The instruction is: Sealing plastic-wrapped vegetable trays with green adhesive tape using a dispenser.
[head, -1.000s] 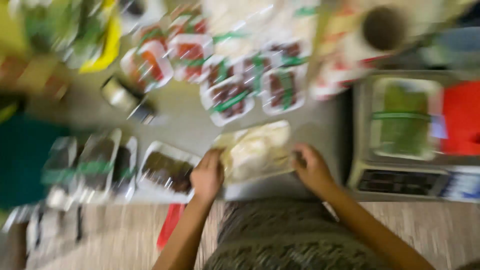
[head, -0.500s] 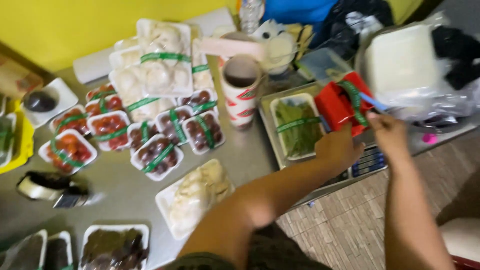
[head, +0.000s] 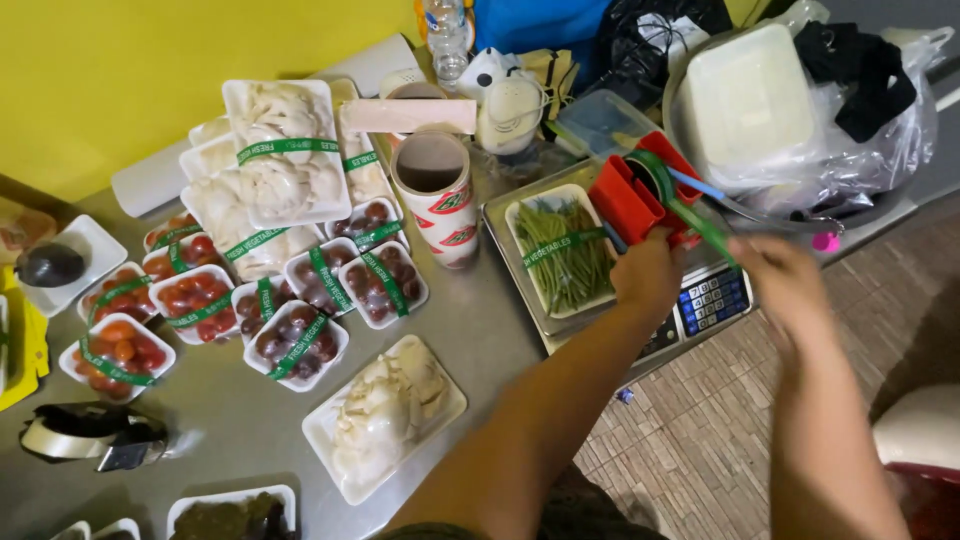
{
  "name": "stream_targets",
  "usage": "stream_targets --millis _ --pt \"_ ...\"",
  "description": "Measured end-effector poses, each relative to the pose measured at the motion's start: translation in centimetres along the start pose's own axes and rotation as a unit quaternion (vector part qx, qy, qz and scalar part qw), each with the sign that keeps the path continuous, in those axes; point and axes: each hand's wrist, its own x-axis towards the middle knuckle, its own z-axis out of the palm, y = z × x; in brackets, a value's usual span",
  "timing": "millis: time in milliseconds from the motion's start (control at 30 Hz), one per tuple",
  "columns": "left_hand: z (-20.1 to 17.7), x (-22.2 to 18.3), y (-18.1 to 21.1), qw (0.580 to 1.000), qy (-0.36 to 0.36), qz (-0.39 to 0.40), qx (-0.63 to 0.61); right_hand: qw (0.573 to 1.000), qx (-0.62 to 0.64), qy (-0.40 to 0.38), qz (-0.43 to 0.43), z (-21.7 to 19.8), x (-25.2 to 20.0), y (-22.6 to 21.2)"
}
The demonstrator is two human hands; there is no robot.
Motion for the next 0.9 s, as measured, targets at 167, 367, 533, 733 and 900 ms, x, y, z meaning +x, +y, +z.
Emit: stream_targets --millis 167,367,533,733,900 --pt "0.2 -0.3 0.0 1.000 0.010 0.003 -0.024 0.987 0.073 0.097 0.102 -6.3 -7.1 11.7" --pt "0.5 -3.2 1.8 0.971 0.042 -0.086 -0.220 0.989 0.109 0.072 0.075 -7.6 -7.8 16.5" --pt "2.4 -3.5 3.4 0.852 -0.002 -0.220 -0.476 0.990 0.112 0.059 0.063 -7.6 -7.8 17.1" --pt "6.6 0.0 2.7 0.760 0.010 -0.253 -0.599 0.993 0.077 0.035 0.083 -7.6 -8.5 15.7" --pt "9.6 2.2 0.5 0.859 0.116 -0.203 -0.456 0.997 0.055 0.032 0.038 -7.1 -9.1 15.7"
